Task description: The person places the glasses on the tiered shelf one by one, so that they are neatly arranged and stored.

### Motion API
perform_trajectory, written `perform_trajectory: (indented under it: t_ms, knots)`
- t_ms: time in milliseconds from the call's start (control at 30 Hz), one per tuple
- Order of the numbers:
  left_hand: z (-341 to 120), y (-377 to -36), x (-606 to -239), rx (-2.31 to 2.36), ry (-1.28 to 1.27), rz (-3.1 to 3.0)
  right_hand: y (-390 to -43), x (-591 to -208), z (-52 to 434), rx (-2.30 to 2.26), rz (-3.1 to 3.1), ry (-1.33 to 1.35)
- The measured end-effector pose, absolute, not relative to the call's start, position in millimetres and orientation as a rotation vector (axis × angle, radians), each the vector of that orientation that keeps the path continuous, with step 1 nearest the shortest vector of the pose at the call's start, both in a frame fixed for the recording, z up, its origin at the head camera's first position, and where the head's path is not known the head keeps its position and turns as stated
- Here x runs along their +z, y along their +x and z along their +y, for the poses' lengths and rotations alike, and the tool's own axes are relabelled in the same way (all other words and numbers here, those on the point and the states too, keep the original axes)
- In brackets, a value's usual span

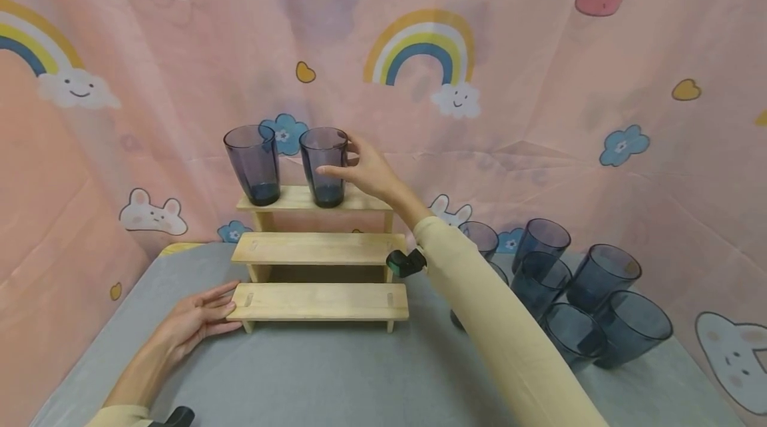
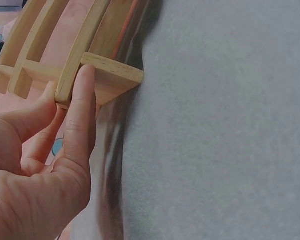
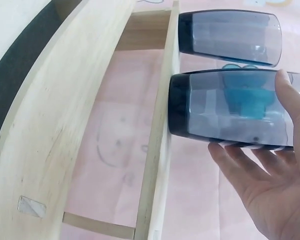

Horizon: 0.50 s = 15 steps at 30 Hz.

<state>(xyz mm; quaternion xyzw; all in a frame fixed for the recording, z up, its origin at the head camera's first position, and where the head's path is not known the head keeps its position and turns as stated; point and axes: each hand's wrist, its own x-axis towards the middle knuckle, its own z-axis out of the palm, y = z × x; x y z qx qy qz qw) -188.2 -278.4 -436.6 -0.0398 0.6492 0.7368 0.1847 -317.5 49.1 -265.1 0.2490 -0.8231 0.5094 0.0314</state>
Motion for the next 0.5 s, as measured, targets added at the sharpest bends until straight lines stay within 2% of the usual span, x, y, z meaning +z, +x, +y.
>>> perform_trajectory:
  t_ms: [233, 500]
  knots:
    - [-279, -187, -438, 2.062, -0.083, 1.84, -313, -259, 60, 1.579, -2.574, 0.758]
    - [-279, -188, -439, 2.084, -0.078, 1.831, -303, -247, 98, 1.57, -2.541, 0.774]
